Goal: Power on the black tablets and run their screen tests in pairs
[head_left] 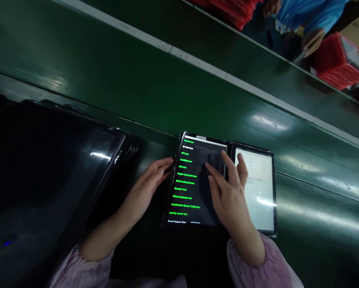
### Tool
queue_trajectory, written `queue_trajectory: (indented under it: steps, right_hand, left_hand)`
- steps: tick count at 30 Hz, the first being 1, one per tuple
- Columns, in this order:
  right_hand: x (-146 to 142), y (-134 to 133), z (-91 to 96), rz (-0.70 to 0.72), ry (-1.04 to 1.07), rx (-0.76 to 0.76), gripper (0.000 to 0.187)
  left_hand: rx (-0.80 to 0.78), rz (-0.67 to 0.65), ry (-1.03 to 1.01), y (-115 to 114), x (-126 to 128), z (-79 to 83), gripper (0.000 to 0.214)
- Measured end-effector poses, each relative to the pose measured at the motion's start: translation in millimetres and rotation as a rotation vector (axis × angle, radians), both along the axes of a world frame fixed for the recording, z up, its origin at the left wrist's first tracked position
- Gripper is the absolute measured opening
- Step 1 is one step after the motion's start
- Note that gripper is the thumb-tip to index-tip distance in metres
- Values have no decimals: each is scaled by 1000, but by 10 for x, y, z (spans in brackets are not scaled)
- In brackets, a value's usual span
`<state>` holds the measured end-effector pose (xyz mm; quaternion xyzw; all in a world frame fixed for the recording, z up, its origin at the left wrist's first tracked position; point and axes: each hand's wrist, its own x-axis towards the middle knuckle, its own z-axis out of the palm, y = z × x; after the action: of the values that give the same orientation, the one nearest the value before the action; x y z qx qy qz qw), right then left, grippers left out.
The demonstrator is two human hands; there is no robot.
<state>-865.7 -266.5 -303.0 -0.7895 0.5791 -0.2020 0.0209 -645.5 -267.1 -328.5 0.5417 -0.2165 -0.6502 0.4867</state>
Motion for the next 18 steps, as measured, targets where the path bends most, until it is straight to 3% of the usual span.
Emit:
queue_trajectory:
  steps: [5, 7, 12, 15, 18]
  right_hand:
    - [-40, 146, 106, 7, -182, -29, 35]
    - [-71, 275, 173, 17, -301, -15, 34]
    - [-149, 589, 233, 26, -524, -7, 33]
    - [-214, 693, 243, -15, -611, -47, 35]
    - [-292, 748, 288, 5, -646, -43, 33]
  left_hand:
    - [-97, -179, -437, -4, 62, 77, 38]
    - [-98, -221, -520, -9, 42, 112, 44]
    - [37, -184, -392, -17, -49, 157, 57]
    - [101, -266, -191, 3, -152, 189, 53]
    - [108, -256, -244, 43, -316, 263, 51]
